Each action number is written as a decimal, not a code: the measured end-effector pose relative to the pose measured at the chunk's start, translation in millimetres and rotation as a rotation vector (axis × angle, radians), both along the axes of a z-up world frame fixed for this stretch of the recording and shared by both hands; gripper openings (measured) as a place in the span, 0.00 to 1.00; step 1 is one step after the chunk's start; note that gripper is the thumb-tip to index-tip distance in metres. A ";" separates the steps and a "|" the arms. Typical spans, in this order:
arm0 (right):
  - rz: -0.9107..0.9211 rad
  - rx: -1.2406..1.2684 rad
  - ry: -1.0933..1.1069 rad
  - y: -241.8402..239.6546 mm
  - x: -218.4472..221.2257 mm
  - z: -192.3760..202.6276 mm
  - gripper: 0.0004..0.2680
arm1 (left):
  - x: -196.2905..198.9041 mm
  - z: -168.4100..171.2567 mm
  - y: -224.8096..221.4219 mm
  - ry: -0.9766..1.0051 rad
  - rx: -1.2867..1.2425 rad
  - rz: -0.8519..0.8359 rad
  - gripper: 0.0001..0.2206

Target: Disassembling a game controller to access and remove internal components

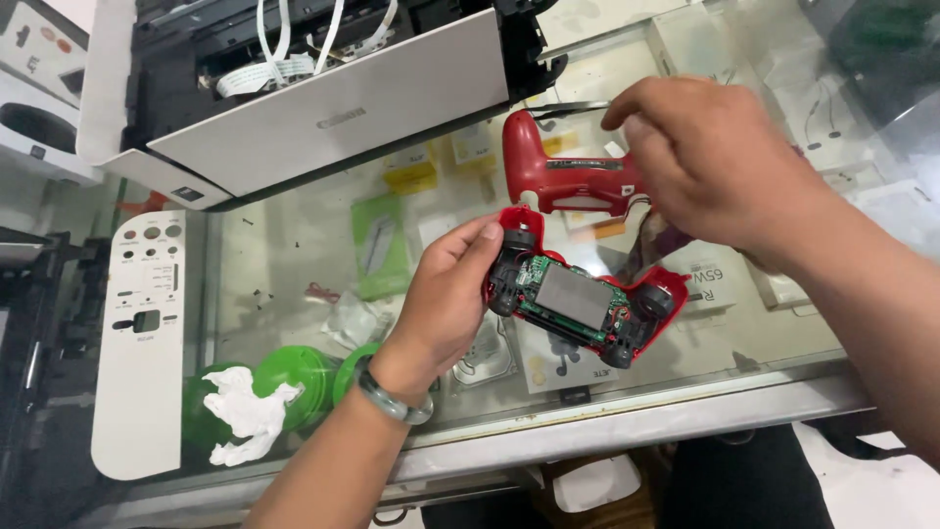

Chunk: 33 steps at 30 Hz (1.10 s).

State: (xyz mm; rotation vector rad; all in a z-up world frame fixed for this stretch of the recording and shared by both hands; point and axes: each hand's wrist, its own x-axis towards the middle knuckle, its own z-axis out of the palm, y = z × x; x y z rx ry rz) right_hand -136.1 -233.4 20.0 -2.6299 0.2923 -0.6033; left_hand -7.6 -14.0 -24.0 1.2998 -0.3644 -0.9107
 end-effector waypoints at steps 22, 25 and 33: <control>0.072 0.478 0.199 21.6 5.3 9.8 0.18 | 18.5 18.7 6.1 0.174 -0.366 0.158 0.16; 0.010 0.690 0.262 26.5 2.7 10.9 0.32 | 21.0 20.4 7.1 0.258 -0.389 0.237 0.14; 0.126 0.952 -0.006 38.6 3.6 -17.7 0.19 | 21.0 15.1 5.2 0.424 -0.555 0.209 0.20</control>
